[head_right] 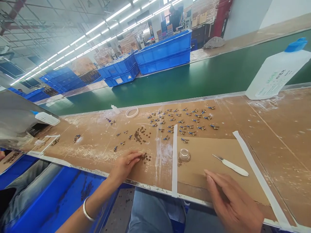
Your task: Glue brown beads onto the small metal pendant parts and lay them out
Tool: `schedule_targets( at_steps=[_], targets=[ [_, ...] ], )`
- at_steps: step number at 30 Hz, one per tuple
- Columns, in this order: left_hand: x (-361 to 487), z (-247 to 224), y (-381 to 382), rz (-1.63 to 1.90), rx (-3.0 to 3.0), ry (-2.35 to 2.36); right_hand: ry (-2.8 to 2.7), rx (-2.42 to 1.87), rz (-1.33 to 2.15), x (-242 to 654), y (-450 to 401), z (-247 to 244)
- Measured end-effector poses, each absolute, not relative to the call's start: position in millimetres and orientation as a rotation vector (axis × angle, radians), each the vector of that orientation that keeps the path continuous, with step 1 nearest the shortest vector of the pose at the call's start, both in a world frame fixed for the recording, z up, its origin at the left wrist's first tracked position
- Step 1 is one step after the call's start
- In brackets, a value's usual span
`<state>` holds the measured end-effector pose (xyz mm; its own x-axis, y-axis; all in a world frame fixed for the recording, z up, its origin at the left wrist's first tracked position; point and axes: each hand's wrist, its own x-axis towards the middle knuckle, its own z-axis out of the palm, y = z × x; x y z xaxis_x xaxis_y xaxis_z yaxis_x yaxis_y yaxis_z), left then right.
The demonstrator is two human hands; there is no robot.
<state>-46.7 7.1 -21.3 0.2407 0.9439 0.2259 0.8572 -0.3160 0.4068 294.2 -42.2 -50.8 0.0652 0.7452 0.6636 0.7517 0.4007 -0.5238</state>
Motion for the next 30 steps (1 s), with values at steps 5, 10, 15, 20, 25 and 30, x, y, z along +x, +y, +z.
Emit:
schedule_targets(
  at_steps=[5,10,15,20,25,30],
  targets=[
    [-46,-22,-5,0.773,2.41,1.719,-1.608,-1.372,0.02,289,-45,-41],
    [-32,-22,-8,0.864,2.47,1.692,-1.579,-1.426,0.091,286,-46,-33],
    [-22,-23,-7,0.864,2.527,1.679,-1.597,-1.41,0.041,287,-46,-36],
    [-24,-25,-6,0.84,2.622,1.64,-1.569,-1.431,0.059,287,-46,-39],
    [-36,-21,-8,0.803,2.609,1.529,-1.588,-1.406,0.038,289,-46,-42],
    [-45,-18,-18,0.837,2.488,1.665,-1.552,-1.444,0.111,285,-47,-36]
  ],
)
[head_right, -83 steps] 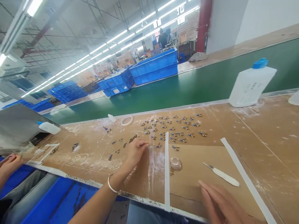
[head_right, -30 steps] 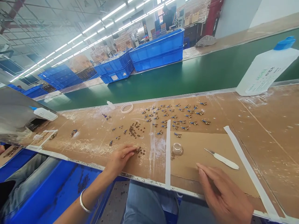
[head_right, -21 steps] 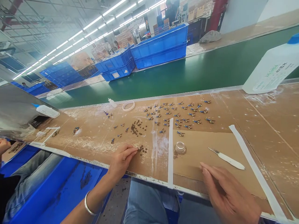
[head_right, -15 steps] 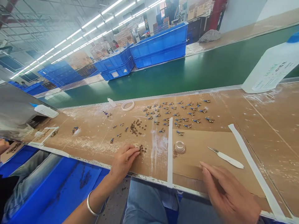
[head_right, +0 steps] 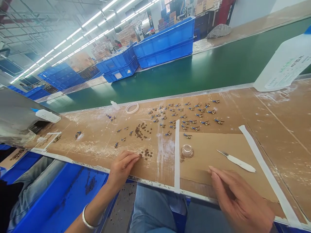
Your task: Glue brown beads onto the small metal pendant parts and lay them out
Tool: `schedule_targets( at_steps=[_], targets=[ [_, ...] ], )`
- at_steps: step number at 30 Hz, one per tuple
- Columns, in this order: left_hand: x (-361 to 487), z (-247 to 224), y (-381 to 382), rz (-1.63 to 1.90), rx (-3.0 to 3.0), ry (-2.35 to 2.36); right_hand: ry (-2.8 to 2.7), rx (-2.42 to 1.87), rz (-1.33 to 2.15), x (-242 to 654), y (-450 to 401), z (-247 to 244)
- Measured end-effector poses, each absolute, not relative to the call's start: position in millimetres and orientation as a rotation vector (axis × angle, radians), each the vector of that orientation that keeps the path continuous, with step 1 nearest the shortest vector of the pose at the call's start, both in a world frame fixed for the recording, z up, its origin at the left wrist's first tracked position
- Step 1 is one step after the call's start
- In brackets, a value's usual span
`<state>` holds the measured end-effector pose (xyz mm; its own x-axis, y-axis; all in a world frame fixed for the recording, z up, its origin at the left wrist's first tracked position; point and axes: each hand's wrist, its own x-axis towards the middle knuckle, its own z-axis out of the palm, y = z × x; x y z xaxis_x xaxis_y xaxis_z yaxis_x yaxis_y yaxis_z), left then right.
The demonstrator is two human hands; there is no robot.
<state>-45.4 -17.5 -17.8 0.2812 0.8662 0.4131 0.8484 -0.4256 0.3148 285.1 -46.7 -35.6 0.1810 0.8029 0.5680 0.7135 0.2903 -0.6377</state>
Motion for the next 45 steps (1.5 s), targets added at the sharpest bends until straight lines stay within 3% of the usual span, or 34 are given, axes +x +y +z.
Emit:
schedule_targets(
  at_steps=[13,22,33,45],
  targets=[
    [-35,-26,-21,0.746,2.615,1.773,-1.501,-1.497,0.174,282,-48,-37],
    [-38,-24,-16,0.394,2.849,1.669,-1.547,-1.469,0.116,284,-47,-34],
    [-44,-13,-9,0.509,2.243,1.697,-1.573,-1.399,0.062,286,-44,-37],
    [-49,-22,-6,0.668,2.493,1.691,-1.557,-1.423,0.049,286,-46,-37]
  ],
)
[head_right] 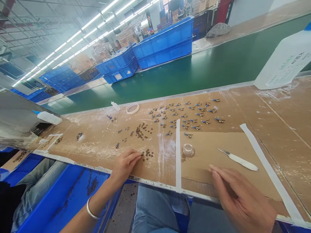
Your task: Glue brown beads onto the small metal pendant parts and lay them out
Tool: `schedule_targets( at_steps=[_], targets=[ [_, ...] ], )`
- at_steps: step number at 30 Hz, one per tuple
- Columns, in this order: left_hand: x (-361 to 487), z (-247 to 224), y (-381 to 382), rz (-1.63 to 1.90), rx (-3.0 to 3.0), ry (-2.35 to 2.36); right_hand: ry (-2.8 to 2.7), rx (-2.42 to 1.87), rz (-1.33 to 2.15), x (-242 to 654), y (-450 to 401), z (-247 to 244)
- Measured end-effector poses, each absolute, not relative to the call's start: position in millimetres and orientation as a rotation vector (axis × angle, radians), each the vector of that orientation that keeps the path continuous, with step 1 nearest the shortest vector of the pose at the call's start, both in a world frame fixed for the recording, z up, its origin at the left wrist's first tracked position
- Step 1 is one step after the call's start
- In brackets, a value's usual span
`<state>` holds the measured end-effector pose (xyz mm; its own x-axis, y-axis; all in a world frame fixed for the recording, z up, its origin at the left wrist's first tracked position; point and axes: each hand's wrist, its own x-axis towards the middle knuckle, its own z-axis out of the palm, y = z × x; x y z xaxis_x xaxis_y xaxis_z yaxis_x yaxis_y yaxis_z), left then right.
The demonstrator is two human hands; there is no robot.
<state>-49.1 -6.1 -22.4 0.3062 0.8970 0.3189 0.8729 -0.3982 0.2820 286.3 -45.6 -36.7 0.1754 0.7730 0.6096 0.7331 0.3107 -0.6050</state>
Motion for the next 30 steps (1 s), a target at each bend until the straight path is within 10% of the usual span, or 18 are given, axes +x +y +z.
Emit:
schedule_targets(
  at_steps=[30],
  targets=[
    [-28,-10,16,-0.059,2.719,1.808,-1.603,-1.367,0.031,287,-43,-35]
  ],
)
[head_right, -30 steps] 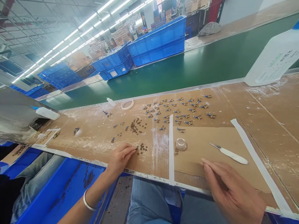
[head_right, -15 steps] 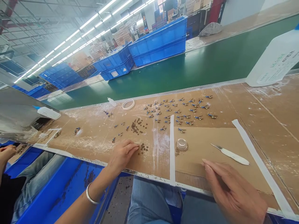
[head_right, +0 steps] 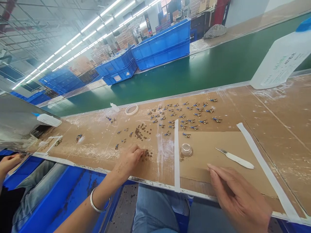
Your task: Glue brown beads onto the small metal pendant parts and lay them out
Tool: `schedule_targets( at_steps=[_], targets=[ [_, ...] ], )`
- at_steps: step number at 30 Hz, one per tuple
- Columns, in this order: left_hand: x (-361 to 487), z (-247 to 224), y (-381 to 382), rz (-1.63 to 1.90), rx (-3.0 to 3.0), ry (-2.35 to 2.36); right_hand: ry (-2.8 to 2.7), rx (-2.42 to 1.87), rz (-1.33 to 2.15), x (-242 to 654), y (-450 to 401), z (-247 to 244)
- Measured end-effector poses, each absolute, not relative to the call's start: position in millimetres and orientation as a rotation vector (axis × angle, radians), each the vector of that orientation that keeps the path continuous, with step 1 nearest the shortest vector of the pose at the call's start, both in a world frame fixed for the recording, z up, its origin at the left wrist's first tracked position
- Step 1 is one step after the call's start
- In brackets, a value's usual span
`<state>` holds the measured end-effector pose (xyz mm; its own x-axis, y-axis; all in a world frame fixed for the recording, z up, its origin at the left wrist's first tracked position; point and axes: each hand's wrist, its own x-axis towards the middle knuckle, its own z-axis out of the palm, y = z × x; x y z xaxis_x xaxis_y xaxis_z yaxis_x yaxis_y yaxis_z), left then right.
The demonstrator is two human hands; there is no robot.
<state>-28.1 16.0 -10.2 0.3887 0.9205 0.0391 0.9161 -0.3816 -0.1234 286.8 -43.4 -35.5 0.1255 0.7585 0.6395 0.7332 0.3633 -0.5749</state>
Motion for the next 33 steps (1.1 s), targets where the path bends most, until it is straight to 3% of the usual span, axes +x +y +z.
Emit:
schedule_targets(
  at_steps=[16,27,33],
  targets=[
    [-43,-16,24,-0.135,-2.612,-1.601,-1.656,-1.323,-0.125,290,-40,-37],
    [-44,1,30,-0.22,-2.707,-1.878,-1.673,-1.317,-0.119,293,-39,-42],
    [-46,1,21,-0.486,-2.62,-1.811,-1.638,-1.317,-0.111,293,-37,-45]
  ],
)
